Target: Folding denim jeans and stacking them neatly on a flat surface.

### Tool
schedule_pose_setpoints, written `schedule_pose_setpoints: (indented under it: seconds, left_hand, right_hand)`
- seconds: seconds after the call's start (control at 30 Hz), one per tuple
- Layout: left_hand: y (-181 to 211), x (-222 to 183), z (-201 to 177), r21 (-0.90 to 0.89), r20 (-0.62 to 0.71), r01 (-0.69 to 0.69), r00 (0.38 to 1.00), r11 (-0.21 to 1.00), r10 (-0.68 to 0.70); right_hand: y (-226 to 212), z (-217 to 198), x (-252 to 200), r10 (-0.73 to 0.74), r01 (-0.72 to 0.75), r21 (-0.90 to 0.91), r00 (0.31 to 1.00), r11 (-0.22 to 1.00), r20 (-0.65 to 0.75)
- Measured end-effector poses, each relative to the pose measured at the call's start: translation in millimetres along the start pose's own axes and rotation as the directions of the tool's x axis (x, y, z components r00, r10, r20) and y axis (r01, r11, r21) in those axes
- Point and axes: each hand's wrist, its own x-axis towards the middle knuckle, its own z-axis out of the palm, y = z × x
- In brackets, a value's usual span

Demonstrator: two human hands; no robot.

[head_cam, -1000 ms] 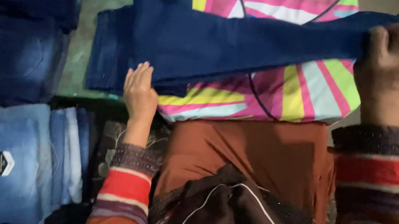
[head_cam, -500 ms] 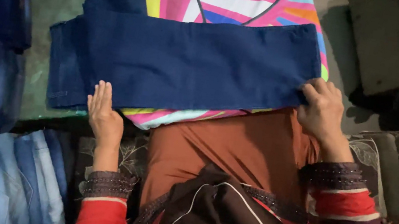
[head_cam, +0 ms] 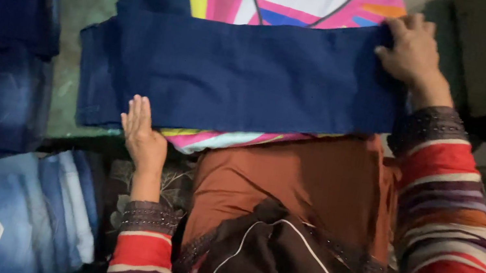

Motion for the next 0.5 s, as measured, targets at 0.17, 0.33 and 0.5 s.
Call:
schedule_pose_setpoints:
  seconds: [0.17,0.33,0.5]
  left_hand:
    - [5,2,-2,-0.011,0.001,0.013,1.000,1.000,-0.013]
    - [9,3,-2,0.026,-0.001,0.017,1.000,1.000,-0.017]
    - [21,4,-11,0.092,-0.004,0.021,1.000,0.996,-0.021]
  right_hand:
    - [24,14,21,0.111,-0.108,-0.034,0.987,0.994,0.113]
    - [15,-14,17,0.058,-0.057,0.267,0.998,0.962,0.001]
    - [8,-15,25,0.016,0.098,0.397,0.962,0.913,-0.274]
